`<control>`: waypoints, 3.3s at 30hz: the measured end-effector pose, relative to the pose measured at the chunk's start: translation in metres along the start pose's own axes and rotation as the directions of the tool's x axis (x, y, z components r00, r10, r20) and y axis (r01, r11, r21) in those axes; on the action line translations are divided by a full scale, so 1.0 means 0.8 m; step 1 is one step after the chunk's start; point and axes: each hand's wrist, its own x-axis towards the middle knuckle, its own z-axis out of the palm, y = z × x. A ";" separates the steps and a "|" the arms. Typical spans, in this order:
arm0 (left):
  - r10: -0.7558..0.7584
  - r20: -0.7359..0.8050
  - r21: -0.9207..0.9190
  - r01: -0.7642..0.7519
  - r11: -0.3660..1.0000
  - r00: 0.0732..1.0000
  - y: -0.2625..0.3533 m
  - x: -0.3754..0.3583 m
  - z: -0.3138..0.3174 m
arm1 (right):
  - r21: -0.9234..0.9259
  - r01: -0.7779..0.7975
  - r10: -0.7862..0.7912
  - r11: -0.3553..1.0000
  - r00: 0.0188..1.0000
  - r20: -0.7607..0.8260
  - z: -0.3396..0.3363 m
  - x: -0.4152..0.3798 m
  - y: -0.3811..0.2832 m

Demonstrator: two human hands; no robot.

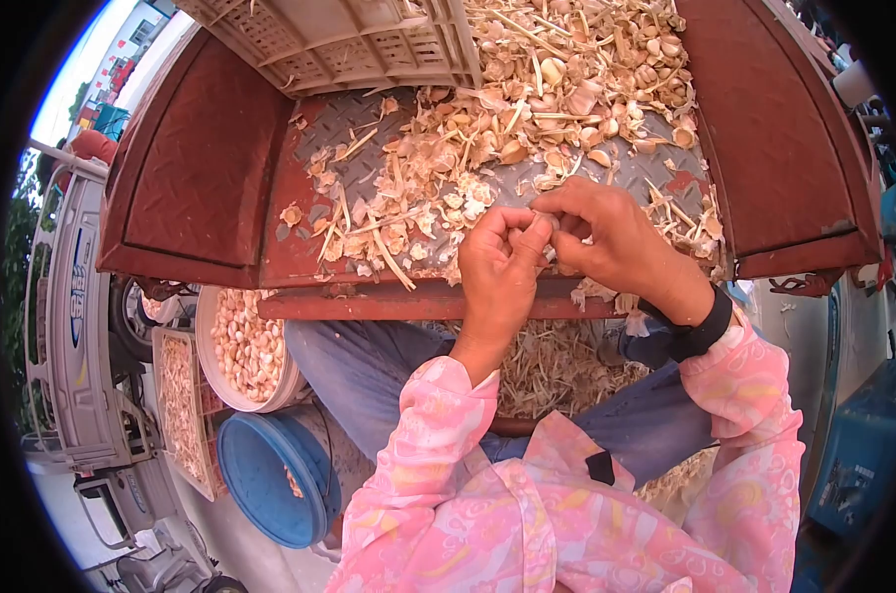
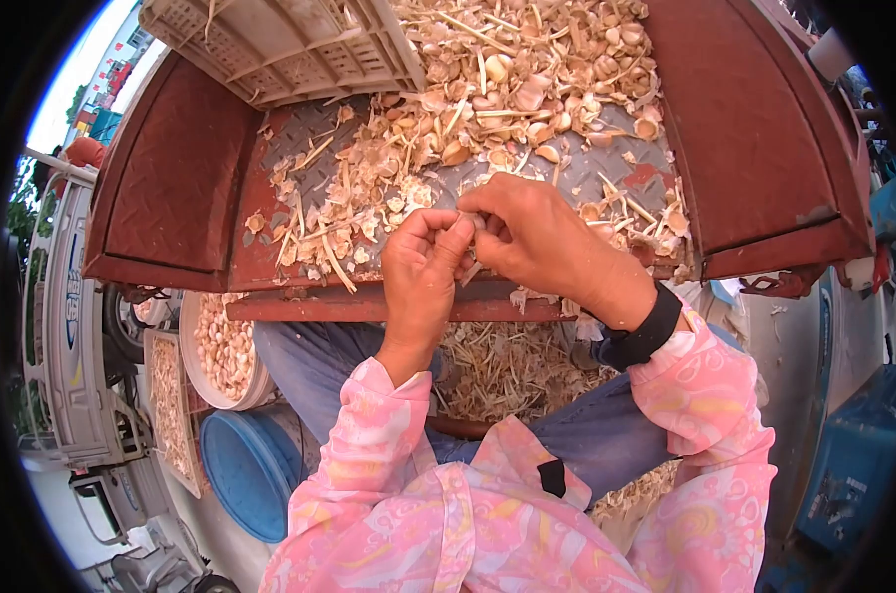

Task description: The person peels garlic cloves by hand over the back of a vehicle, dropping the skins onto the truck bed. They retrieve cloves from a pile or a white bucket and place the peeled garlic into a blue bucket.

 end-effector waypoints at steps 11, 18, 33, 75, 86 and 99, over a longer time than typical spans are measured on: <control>-0.199 0.136 -0.188 0.222 0.957 0.971 0.015 0.007 -0.014 | 0.366 -0.286 0.253 0.886 0.958 0.136 -0.010 -0.006 0.026; -0.170 0.146 -0.246 0.202 0.948 0.975 0.009 -0.005 -0.005 | -0.050 0.099 -0.096 0.994 0.994 0.051 0.000 -0.001 -0.002; -0.240 0.258 -0.377 0.326 0.867 0.936 0.019 -0.015 -0.002 | -0.024 -0.283 0.284 0.959 0.958 0.046 -0.019 0.003 0.016; -0.332 0.089 -0.522 0.328 0.788 0.939 0.016 -0.020 0.005 | -0.418 0.186 -0.134 0.890 0.980 0.150 -0.022 -0.014 -0.015; -0.139 -0.033 -0.134 0.133 0.982 0.990 0.016 -0.024 0.025 | -0.691 0.174 -0.065 0.701 0.981 0.180 -0.011 -0.024 -0.019; -0.110 0.810 -0.379 0.657 0.651 0.576 0.126 -0.073 0.011 | -0.536 -0.081 -0.019 0.841 0.984 -0.179 -0.069 -0.010 0.065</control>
